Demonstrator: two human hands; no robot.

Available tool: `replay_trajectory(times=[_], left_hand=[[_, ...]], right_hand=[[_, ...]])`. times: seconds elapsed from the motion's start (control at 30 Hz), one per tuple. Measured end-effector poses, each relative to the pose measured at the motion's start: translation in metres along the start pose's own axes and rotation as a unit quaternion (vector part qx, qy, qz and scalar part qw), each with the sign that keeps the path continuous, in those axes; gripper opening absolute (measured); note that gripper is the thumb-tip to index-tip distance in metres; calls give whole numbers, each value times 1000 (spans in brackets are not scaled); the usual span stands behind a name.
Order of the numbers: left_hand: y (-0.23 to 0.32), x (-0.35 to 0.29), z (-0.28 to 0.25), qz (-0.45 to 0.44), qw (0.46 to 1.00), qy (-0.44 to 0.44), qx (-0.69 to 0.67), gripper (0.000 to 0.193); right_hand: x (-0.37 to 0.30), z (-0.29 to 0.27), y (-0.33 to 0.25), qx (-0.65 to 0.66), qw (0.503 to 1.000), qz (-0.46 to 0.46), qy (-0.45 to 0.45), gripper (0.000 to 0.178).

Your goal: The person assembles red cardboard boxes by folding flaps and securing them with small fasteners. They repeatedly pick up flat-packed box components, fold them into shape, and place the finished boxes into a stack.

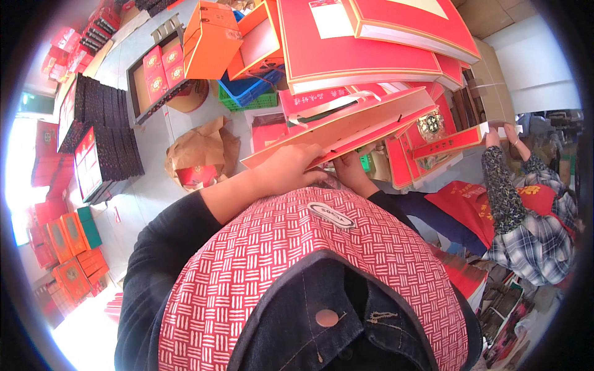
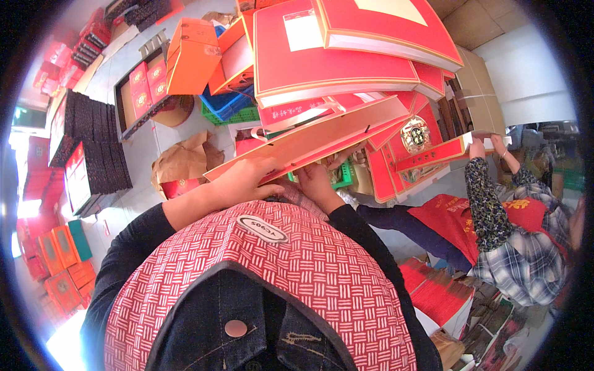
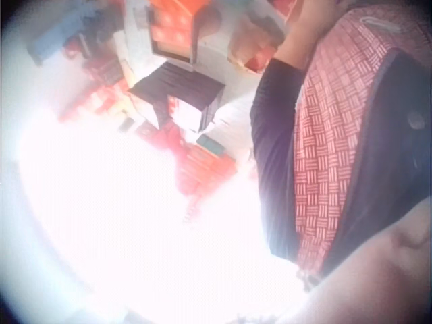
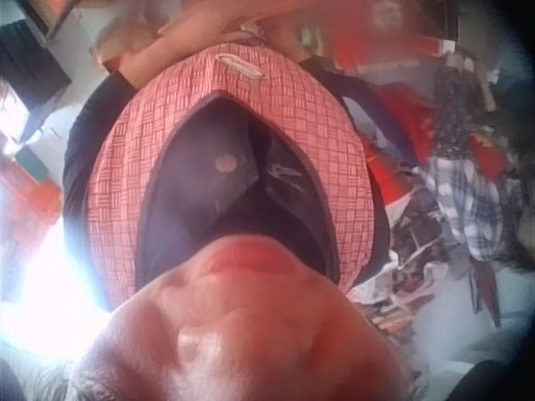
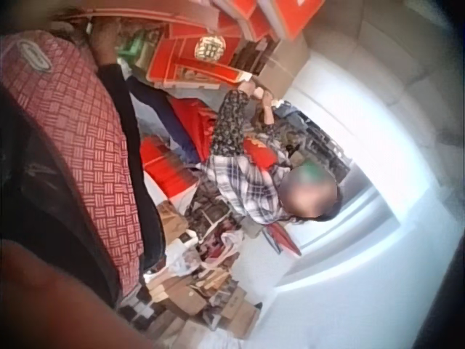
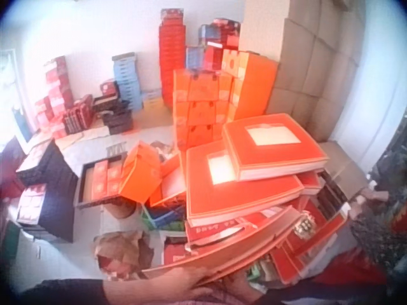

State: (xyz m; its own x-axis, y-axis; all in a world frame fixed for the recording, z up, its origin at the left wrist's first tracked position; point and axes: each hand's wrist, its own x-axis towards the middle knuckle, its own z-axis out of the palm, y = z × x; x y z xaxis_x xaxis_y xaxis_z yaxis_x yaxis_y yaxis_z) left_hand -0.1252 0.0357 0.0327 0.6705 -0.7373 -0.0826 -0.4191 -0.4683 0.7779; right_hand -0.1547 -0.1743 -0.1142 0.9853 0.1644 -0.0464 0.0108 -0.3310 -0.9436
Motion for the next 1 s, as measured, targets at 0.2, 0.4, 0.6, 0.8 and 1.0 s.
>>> replay_trajectory(times=[0.2,0.4,0.6,0.8,1.0], left_hand=[[-16,4,11,78,996,48,0,46],[0,15,11,46,995,60,65,46],[22,17,9,8,990,93,103,55],[31,24,12,65,997,50,7,41],[35,14,46,-105,985,13,-135,26]], right_hand=[[-4,9,-3,28,999,-25,0,26],[-5,1,-12,-44,999,-2,-11,34],[-35,-78,32,-389,918,65,-44,32],[-36,-100,48,-299,952,67,2,33],[-62,-108,28,-82,996,19,-16,49]])
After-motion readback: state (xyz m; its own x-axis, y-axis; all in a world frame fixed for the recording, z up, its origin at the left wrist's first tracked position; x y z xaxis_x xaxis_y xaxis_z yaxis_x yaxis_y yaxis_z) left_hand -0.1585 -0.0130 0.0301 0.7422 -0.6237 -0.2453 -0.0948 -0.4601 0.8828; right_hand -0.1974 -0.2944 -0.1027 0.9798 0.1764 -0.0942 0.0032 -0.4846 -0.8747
